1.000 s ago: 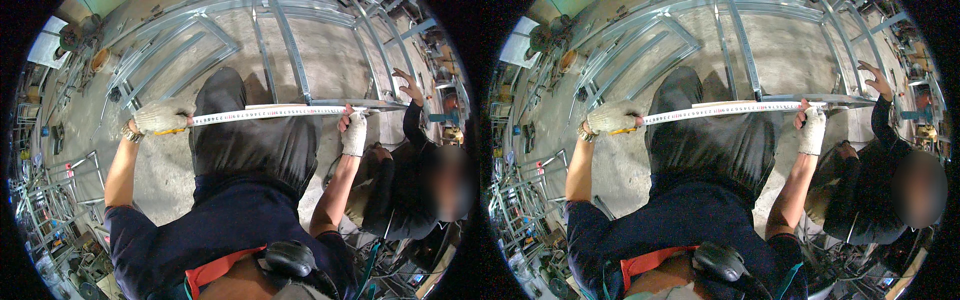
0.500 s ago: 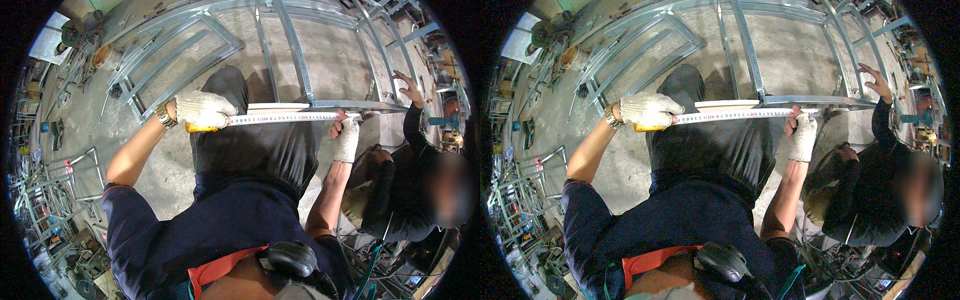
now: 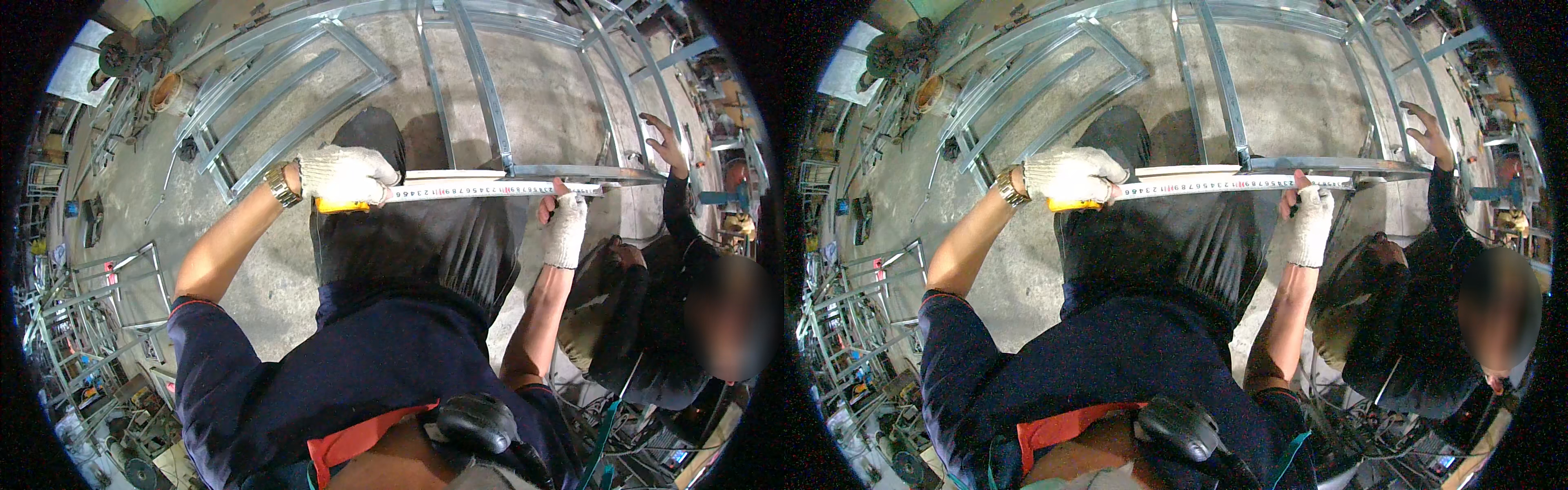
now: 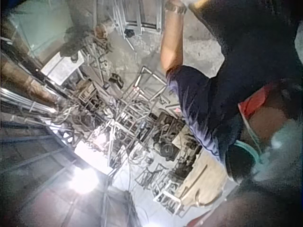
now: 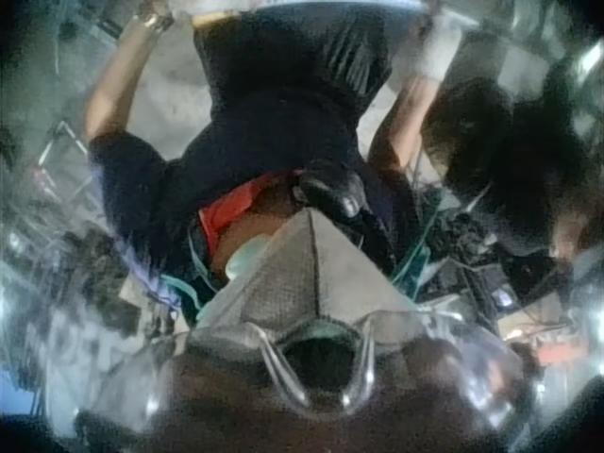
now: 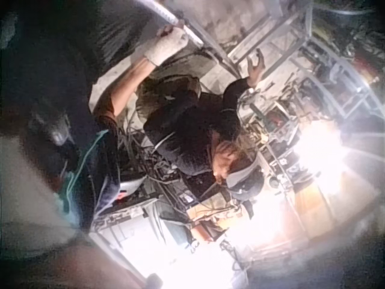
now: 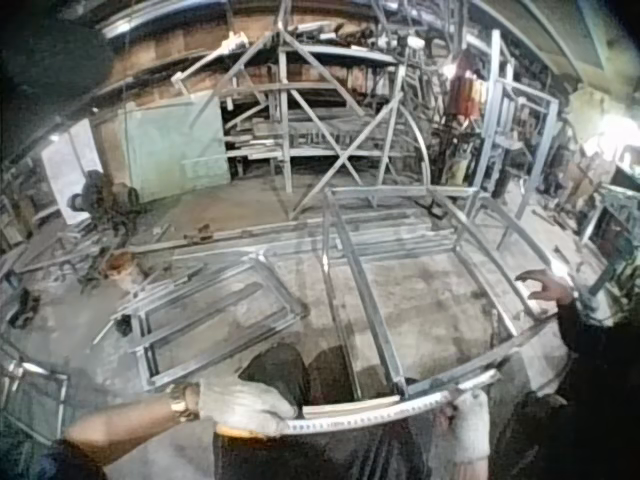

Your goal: The person measures a metal frame structure using a tape measure and marks specific points with a marker. A coworker assists by holding the frame steady. The person repeatedly measures and marks different sections of the frame.

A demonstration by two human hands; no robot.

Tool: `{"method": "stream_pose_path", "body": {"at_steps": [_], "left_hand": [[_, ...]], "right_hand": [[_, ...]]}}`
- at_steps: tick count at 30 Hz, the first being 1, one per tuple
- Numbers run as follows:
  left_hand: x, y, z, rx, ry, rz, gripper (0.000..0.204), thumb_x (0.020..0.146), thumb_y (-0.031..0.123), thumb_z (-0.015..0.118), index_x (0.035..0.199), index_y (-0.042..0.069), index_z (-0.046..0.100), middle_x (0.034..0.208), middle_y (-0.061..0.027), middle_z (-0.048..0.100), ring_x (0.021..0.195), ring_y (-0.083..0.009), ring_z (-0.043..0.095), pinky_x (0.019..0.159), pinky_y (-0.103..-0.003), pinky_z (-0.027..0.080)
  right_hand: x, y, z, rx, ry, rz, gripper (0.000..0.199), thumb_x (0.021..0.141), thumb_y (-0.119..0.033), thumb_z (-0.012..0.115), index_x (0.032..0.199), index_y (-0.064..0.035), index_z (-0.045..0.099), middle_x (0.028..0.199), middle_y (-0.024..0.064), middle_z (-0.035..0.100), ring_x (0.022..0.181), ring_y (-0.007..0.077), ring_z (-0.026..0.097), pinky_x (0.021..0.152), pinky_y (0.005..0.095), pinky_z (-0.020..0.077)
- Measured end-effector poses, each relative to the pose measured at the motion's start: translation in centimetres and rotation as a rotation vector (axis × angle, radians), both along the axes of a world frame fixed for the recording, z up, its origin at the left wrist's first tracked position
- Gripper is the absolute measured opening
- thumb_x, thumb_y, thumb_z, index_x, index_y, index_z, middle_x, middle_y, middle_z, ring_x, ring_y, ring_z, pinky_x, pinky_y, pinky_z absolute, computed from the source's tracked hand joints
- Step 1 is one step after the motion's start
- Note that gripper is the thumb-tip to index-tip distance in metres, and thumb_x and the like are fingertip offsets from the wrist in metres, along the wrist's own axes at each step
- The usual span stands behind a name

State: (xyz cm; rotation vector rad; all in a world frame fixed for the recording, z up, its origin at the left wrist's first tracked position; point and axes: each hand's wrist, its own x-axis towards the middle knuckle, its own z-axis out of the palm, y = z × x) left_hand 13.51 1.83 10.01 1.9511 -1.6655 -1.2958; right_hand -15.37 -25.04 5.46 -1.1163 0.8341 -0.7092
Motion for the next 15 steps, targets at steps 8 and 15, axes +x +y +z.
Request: {"method": "stream_pose_path", "body": {"at_steps": [8,15], "left_hand": [[0.8,-0.8,0.2,-0.152,0.060,-0.047,0.038,0.097,0.040,0.061,0.109,0.006,0.071,0.102,-0.0154,0.068,0.102,-0.0293,0.065,0.090,-0.042,0.049],[1.3,-1.7,0.4,-0.048,0.147,-0.004,0.038,0.096,0.039,0.061,0.111,0.006,0.072,0.099,-0.0123,0.069,0.098,-0.0263,0.065,0.088,-0.040,0.050]], "right_hand": [[0.1,-0.7,0.2,-0.016,-0.027,0.043,0.023,0.096,-0.022,0.069,0.084,-0.0082,0.056,0.062,0.0007,0.046,0.049,0.0131,0.042,0.048,0.0283,0.0318],[0.7,-1.8,-0.6,-0.001,-0.005,-0.007,0.022,0.095,-0.021,0.071,0.085,-0.0067,0.056,0.063,0.0016,0.048,0.047,0.0137,0.042,0.046,0.0287,0.0315]]}}
